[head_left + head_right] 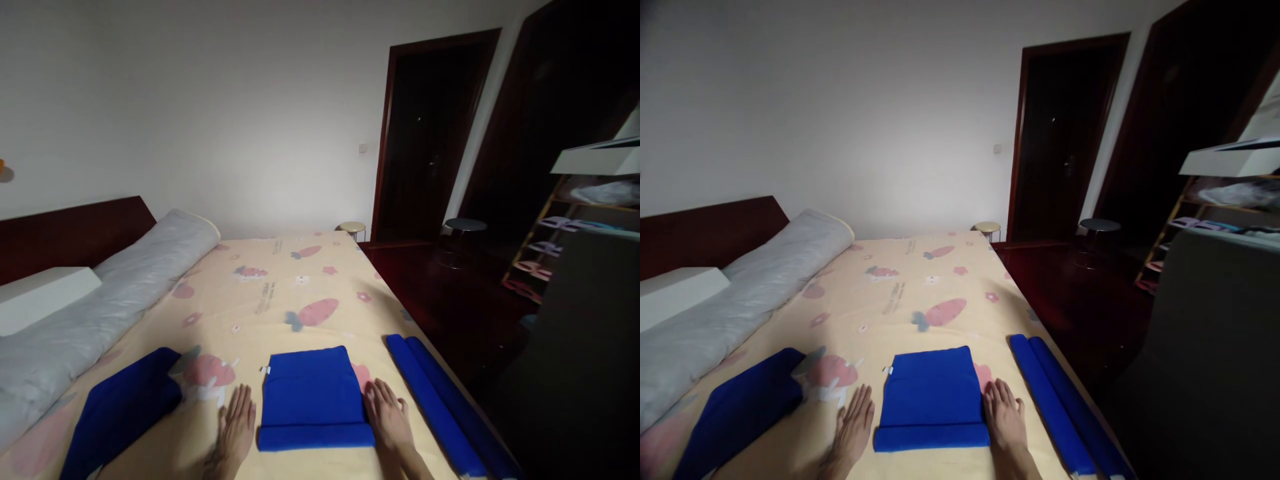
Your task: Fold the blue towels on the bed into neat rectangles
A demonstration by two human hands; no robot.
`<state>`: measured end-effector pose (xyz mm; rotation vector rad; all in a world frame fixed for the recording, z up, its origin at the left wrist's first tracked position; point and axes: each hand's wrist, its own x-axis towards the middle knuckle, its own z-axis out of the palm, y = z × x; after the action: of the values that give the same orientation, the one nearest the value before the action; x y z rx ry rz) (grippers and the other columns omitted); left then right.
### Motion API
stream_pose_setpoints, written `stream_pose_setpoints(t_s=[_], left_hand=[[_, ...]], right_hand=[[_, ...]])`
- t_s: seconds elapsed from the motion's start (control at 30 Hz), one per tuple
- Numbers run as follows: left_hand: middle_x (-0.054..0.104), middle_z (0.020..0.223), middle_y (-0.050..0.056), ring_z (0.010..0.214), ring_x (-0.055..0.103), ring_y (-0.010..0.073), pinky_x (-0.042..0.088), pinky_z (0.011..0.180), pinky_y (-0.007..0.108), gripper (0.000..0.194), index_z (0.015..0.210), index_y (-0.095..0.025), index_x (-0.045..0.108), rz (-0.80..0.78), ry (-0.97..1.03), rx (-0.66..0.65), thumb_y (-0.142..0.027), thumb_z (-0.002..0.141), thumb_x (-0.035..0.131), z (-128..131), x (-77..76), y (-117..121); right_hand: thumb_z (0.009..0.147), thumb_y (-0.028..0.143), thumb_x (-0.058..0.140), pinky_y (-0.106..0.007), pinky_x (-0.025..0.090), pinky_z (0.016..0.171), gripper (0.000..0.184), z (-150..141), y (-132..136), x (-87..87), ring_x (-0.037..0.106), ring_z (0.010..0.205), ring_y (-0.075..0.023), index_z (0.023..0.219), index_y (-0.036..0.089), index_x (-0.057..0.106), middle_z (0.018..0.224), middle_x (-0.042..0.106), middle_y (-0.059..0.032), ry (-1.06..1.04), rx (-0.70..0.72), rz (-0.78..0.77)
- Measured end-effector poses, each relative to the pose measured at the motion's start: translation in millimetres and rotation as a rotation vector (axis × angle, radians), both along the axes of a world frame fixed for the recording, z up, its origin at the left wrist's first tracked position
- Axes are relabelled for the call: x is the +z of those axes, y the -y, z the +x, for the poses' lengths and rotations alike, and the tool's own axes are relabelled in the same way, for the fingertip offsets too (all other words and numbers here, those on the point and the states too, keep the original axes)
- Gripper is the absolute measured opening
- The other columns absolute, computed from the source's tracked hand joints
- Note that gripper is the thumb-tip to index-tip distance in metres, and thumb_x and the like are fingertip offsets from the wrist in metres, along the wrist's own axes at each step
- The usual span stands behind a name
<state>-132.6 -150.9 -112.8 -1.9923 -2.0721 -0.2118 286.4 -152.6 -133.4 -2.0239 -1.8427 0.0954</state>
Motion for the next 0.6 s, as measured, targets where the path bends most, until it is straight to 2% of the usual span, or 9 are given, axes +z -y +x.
stream_pose_setpoints(t_s=[0.07,0.13,0.2,0.27,0.33,0.4,0.5,0.6], left_hand=[[0.044,0.151,0.003,0.140,0.039,0.0219,0.031,0.112,0.046,0.049,0.144,-0.029,0.041,0.117,-0.007,-0.121,-0.026,0.097,0.030,11.7,0.3,11.0],[0.042,0.153,0.000,0.141,0.037,0.0201,0.031,0.113,0.042,0.052,0.149,-0.030,0.030,0.144,0.006,-0.329,-0.026,0.097,0.032,47.1,1.5,22.5],[0.039,0.154,-0.002,0.141,0.037,0.0170,0.033,0.113,0.037,0.056,0.151,-0.031,0.021,0.113,0.036,-0.504,-0.025,0.097,0.033,91.6,1.6,30.9],[0.039,0.154,0.000,0.140,0.039,0.0159,0.036,0.111,0.035,0.056,0.152,-0.028,0.018,0.071,0.075,-0.559,-0.026,0.098,0.032,126.3,-0.7,33.7],[0.043,0.152,0.002,0.137,0.043,0.0167,0.040,0.107,0.035,0.053,0.151,-0.026,0.023,0.025,0.101,-0.531,-0.027,0.099,0.031,137.2,-4.3,31.3],[0.046,0.149,0.002,0.135,0.047,0.0163,0.043,0.104,0.034,0.050,0.149,-0.028,0.028,-0.029,0.098,-0.520,-0.030,0.099,0.030,121.1,-6.9,25.9],[0.047,0.148,-0.002,0.134,0.047,0.0152,0.043,0.104,0.035,0.047,0.146,-0.034,0.034,-0.076,0.063,-0.493,-0.033,0.099,0.032,65.8,-5.8,19.2],[0.051,0.146,-0.001,0.133,0.049,0.0180,0.042,0.105,0.039,0.045,0.140,-0.035,0.046,-0.037,0.045,-0.292,-0.029,0.097,0.034,13.4,-2.2,21.1]], right_hand=[[0.097,0.041,0.029,-0.053,0.039,0.103,0.047,-10.9,12.1,-2.0,0.045,0.135,-0.0281,0.132,0.028,0.057,0.143,0.053,-0.0078,-0.017,0.065,0.090],[0.098,0.038,0.030,-0.047,0.040,0.105,0.045,-44.3,24.1,3.2,0.046,0.134,-0.0250,0.132,0.028,0.057,0.145,0.051,-0.0062,-0.051,0.173,0.129],[0.097,0.033,0.033,-0.043,0.038,0.108,0.044,-85.0,31.9,12.8,0.045,0.135,-0.0226,0.135,0.030,0.054,0.147,0.049,-0.0038,-0.092,0.310,0.097],[0.094,0.028,0.037,-0.044,0.035,0.110,0.048,-115.4,33.9,22.5,0.044,0.136,-0.0224,0.140,0.030,0.049,0.147,0.048,-0.0035,-0.125,0.408,0.004],[0.091,0.025,0.039,-0.046,0.034,0.111,0.050,-122.8,31.4,28.5,0.044,0.136,-0.0237,0.139,0.028,0.051,0.146,0.049,-0.0052,-0.144,0.430,-0.086],[0.092,0.028,0.037,-0.047,0.033,0.111,0.046,-105.2,28.3,28.6,0.045,0.135,-0.0245,0.134,0.027,0.056,0.144,0.052,-0.0062,-0.152,0.403,-0.109],[0.095,0.034,0.032,-0.045,0.039,0.105,0.045,-49.0,30.4,19.0,0.050,0.131,-0.0246,0.127,0.026,0.063,0.139,0.057,-0.0079,-0.144,0.299,-0.022],[0.094,0.039,0.034,-0.046,0.044,0.096,0.043,5.9,42.9,8.6,0.055,0.125,-0.0283,0.114,0.024,0.070,0.130,0.064,-0.0104,-0.097,0.096,0.117]])
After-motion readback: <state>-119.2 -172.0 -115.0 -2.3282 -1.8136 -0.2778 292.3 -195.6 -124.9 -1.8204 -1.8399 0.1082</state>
